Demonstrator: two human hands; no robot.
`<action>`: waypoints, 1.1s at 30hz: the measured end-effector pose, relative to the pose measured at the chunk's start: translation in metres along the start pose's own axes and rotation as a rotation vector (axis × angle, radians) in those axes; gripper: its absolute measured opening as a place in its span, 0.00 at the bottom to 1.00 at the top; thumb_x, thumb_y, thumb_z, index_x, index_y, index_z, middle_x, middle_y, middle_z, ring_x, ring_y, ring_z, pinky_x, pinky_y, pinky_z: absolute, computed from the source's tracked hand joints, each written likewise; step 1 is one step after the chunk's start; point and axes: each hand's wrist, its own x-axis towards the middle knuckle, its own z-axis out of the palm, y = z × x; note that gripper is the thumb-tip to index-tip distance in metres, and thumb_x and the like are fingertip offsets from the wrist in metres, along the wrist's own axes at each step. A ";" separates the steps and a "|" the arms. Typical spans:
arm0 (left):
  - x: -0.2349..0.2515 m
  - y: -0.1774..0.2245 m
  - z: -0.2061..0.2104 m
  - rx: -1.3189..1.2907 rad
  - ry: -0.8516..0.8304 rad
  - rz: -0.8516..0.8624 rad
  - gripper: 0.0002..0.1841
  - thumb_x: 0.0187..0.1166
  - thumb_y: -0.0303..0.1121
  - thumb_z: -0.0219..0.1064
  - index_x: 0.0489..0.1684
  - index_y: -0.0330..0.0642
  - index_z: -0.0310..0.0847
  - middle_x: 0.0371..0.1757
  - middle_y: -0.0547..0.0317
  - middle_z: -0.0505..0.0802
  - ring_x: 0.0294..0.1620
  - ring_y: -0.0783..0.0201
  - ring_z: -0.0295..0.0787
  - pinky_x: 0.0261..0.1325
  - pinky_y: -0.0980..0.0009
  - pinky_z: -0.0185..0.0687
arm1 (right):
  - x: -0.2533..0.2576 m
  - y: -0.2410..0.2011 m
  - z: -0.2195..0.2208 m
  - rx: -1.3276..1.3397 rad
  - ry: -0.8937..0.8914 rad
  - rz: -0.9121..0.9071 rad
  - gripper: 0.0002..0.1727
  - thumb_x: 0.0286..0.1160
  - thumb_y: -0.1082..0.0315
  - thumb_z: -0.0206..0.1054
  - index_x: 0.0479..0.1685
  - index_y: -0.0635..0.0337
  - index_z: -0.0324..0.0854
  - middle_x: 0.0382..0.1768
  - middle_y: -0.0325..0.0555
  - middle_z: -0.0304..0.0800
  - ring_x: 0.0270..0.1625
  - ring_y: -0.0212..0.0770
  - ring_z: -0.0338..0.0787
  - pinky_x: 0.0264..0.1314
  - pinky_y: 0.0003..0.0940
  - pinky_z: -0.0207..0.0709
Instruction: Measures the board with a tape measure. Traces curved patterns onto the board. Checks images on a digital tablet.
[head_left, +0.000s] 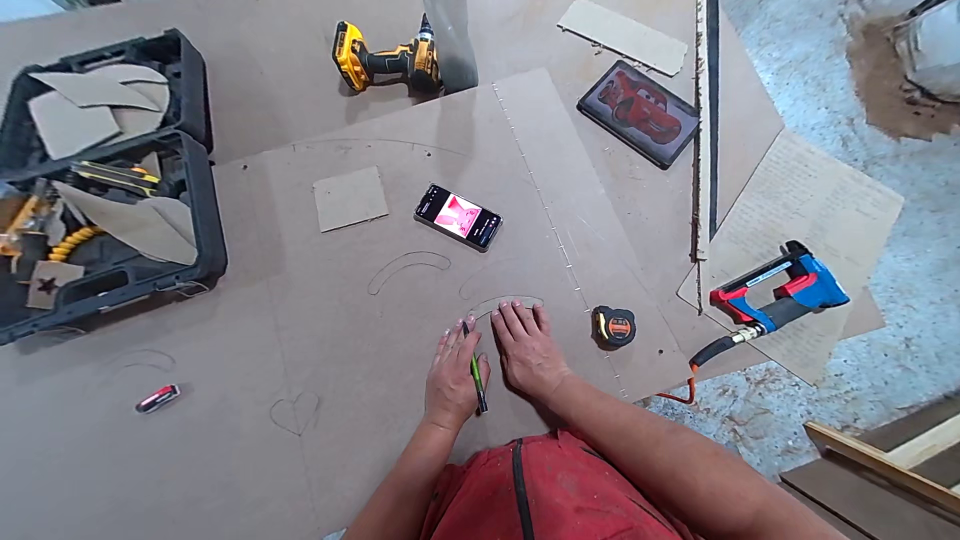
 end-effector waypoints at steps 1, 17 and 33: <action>0.000 0.000 0.000 -0.001 0.000 -0.001 0.24 0.85 0.46 0.53 0.71 0.44 0.83 0.86 0.61 0.78 0.90 0.60 0.66 0.92 0.53 0.58 | 0.002 -0.003 -0.005 0.007 -0.031 0.008 0.36 0.79 0.59 0.59 0.92 0.46 0.63 0.92 0.53 0.60 0.93 0.56 0.59 0.90 0.70 0.48; 0.024 0.005 -0.048 -0.570 0.020 -0.414 0.22 0.93 0.41 0.48 0.79 0.50 0.77 0.66 0.68 0.93 0.69 0.69 0.88 0.75 0.58 0.84 | 0.021 -0.020 -0.032 0.013 -0.266 0.058 0.40 0.78 0.72 0.60 0.93 0.36 0.60 0.93 0.47 0.57 0.91 0.69 0.58 0.83 0.83 0.50; 0.061 -0.004 -0.038 -0.451 0.048 -0.468 0.11 0.87 0.40 0.64 0.52 0.48 0.90 0.39 0.64 0.95 0.37 0.72 0.91 0.48 0.66 0.89 | 0.026 -0.020 -0.038 -0.008 -0.306 0.050 0.39 0.80 0.71 0.59 0.93 0.37 0.60 0.92 0.49 0.59 0.90 0.70 0.59 0.82 0.84 0.51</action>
